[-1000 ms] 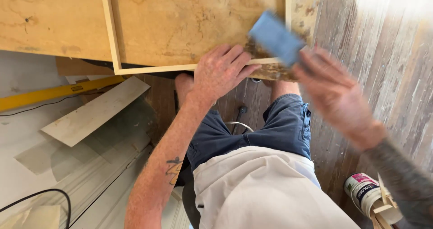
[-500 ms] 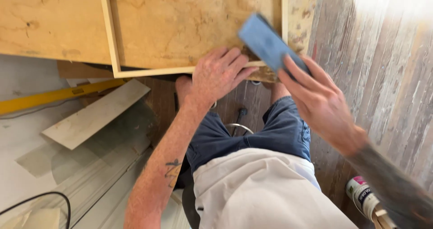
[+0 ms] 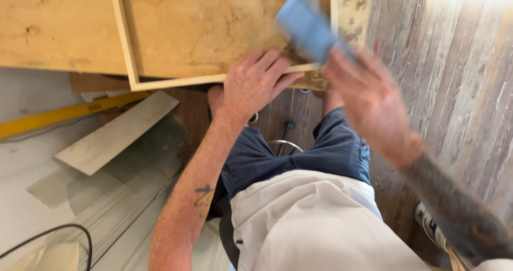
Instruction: Sanding the edges of a wooden frame using a sanding block
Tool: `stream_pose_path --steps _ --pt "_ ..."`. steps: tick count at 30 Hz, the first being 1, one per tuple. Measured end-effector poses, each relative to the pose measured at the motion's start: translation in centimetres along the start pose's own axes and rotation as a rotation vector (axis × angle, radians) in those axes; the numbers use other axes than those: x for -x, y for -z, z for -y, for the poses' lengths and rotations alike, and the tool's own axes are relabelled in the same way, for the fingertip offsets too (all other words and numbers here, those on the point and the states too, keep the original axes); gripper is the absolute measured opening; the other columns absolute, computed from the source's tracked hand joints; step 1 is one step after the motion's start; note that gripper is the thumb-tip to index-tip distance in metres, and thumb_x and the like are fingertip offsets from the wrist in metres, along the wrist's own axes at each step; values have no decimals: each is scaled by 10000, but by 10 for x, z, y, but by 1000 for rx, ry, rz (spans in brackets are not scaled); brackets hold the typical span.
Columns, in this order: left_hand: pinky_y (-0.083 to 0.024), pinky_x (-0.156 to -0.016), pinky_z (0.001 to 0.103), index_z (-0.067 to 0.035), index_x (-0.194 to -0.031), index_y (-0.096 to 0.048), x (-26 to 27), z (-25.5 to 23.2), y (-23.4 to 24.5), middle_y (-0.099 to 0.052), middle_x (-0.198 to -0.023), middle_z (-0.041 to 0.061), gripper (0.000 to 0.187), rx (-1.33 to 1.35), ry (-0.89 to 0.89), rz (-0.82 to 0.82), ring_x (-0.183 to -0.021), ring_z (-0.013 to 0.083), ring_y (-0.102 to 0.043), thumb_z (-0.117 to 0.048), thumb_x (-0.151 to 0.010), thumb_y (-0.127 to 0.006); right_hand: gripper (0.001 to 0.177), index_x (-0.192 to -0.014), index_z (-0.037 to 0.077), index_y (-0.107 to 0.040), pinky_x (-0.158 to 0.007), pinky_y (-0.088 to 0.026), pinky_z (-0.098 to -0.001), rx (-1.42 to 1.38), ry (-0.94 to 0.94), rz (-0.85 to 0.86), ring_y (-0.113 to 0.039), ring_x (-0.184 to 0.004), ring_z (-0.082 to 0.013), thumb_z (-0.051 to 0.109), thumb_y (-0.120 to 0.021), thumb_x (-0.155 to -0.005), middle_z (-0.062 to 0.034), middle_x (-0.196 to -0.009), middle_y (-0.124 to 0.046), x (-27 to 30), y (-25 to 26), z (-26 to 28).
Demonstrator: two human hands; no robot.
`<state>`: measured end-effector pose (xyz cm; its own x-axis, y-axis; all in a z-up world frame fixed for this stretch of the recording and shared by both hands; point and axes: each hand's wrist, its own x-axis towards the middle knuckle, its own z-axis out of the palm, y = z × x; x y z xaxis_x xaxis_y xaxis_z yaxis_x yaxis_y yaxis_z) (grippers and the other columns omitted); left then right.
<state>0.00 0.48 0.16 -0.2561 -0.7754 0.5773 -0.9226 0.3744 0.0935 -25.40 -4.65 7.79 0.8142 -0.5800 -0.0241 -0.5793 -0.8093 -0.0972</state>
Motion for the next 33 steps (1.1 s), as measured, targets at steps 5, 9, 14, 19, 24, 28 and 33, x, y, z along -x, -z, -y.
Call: stream_pose_path --steps 5,9,14,19,24,28,33 --pt "-406 -511 248 -150 -888 -545 0 0 6 -555 -771 -12 414 58 53 -72 -635 101 -485 -491 -992 -757 394 -1341 56 -590 -1383 -371 -503 -740 -76 -251 -511 -1521 -388 -143 -571 -1001 -205 -1532 -549 70 21 -28" --pt "-566 -689 260 -89 -1026 -682 -7 -20 22 -702 -922 58 381 119 108 -40 -804 150 -660 -453 -976 -782 505 -1561 -114 -333 -1310 -228 -524 -880 -798 -261 -256 -1605 -396 82 -383 -1098 -280 -1716 -274 123 25 -63" --pt "-525 -822 365 -95 -1133 -733 -28 -55 44 -642 -1094 51 100 176 177 57 -942 210 -668 -99 -1035 -712 948 -1582 140 -502 -1001 -527 -337 -1463 -1257 -453 -646 -1155 -226 676 -651 -814 -112 -1416 -619 210 -56 -73" --pt "-538 -881 380 -81 -1141 -738 -37 -61 34 -662 -1151 58 157 210 197 99 -996 212 -686 -94 -1061 -603 984 -1677 81 -363 -1000 -489 -372 -1518 -1214 -449 -517 -1174 -210 367 -444 -739 -159 -1557 -477 136 -17 -45" --pt "-491 -899 354 -177 -1236 -727 -35 -72 26 -607 -1180 -1 218 69 218 195 -1009 164 -633 -157 -1085 -571 917 -1574 144 -466 -957 -511 -375 -1714 -1190 -541 -594 -1117 -180 373 -604 -696 -118 -1534 -538 157 -35 -53" --pt "-482 -899 368 -243 -1427 -603 -31 -74 23 -570 -1220 14 403 -84 141 335 -1064 181 -582 -134 -1078 -434 827 -1513 70 -535 -900 -592 -401 -1765 -1161 -618 -651 -1102 -212 294 -574 -718 -177 -1467 -591 151 -30 -46" --pt "-527 -910 380 -95 -1336 -671 -34 -66 30 -635 -1192 45 349 26 98 250 -1038 220 -634 -93 -1103 -412 797 -1524 33 -540 -909 -548 -481 -1986 -1047 -714 -661 -1123 -294 212 -600 -749 -276 -1515 -568 155 -34 -41"
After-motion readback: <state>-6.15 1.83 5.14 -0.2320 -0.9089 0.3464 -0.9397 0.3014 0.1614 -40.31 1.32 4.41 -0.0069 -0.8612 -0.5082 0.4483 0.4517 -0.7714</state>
